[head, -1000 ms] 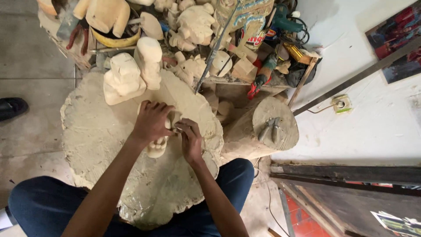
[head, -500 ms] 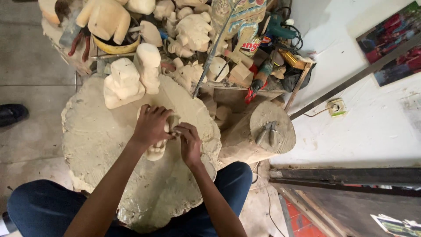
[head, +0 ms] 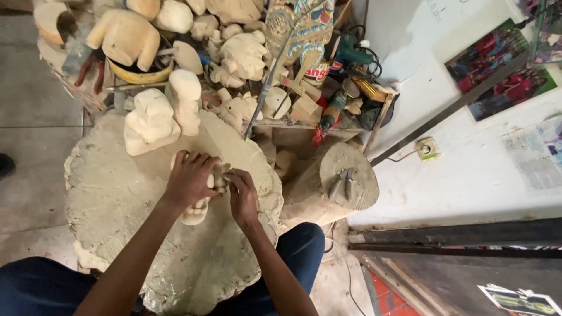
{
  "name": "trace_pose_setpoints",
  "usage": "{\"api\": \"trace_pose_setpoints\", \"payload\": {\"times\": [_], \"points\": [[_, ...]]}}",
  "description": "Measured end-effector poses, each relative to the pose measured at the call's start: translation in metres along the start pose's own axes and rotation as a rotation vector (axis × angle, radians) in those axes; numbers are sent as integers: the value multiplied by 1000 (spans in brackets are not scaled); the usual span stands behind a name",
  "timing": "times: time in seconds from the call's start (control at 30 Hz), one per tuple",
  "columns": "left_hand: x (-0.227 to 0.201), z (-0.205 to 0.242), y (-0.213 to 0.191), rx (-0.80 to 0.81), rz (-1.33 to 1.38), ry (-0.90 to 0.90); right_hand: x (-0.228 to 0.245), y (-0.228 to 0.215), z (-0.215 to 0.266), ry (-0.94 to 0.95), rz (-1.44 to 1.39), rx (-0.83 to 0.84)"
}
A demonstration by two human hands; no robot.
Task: Inspecting and rotating a small wooden carving with both hands on a stone workbench
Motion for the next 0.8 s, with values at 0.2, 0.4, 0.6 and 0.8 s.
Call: {"api": "trace_pose_setpoints", "payload": {"times": [0.2, 0.4, 0.6, 0.8], "points": [[-7, -2, -33, -133, -15, 24, -20, -2, 4, 20, 0, -50], [11, 2, -29, 109, 123, -143, -10, -4, 0, 46, -47, -11], [34, 14, 16, 237, 234, -225, -18, 3, -1, 109, -127, 130], [20, 9, 5, 36, 207, -142, -29, 1, -6, 49, -78, 78]]}}
Point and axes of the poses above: each hand's wrist, its own z-axis away from the middle knuckle, its own y-axis out of the palm, x = y × z, the point moved 9 cm from there along -z, towards the middle knuckle, and after that the axes turned 14 degrees about -x, right-handed, at the moved point
